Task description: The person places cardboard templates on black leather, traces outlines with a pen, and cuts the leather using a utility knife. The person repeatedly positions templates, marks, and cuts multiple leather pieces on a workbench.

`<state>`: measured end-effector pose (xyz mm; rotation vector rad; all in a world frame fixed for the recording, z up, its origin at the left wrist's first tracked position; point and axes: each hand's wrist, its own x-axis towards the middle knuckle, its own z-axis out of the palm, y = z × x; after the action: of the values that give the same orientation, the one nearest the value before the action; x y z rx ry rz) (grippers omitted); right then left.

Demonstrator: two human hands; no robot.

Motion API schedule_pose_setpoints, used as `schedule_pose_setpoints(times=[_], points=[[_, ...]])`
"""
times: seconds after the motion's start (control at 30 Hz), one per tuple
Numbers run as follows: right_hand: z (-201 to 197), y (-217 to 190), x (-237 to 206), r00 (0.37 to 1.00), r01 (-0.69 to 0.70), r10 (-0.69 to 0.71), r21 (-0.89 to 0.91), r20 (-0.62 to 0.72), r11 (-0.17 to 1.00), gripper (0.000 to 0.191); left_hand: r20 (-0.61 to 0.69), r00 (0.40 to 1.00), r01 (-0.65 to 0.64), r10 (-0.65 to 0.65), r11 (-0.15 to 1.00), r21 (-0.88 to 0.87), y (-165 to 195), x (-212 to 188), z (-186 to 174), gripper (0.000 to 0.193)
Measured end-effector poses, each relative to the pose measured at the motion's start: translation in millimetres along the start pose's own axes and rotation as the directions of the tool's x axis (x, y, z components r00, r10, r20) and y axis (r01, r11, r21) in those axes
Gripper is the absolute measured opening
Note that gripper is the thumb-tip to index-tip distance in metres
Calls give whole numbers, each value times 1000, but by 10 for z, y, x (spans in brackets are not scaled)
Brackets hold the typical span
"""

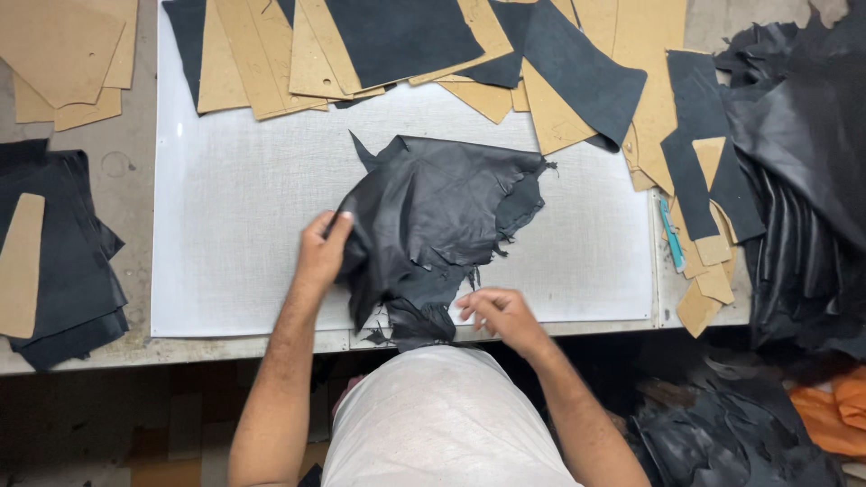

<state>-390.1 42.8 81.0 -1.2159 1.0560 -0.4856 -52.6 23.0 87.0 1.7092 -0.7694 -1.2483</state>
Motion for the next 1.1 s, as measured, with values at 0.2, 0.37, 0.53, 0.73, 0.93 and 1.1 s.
schedule_pose_setpoints(times=[0.2, 0.37, 0.53, 0.73, 0.93, 1.1], points=[[59, -289, 264, 997, 78, -49, 678, -63, 731, 51, 290, 838, -362, 461, 870, -335, -225, -264, 741, 51], [-654, -569, -20, 854, 518, -477, 432, -208, 738, 35, -134, 788, -271, 601, 534, 801, -408, -73, 924, 121], [-1439, -1401, -694, 589, 805, -728, 332, -350, 492, 46, -49, 839, -361, 542, 622, 695, -491, -139, 899, 56], [-1277, -2140, -484, 612, 782, -628, 253, -480, 569, 32, -288, 757, -615, 586, 788, -13, 239, 129, -68, 31], [-960, -2400, 72, 673, 729, -629, 206, -389, 652, 26, -220, 107, -596, 970, 240, 766, 1352, 31, -1303, 23], [-1090, -2047, 26, 749, 662, -581, 321, -318, 677, 39, 122, 226, -315, 966, -46, 948, 1262, -191, -1458, 34]])
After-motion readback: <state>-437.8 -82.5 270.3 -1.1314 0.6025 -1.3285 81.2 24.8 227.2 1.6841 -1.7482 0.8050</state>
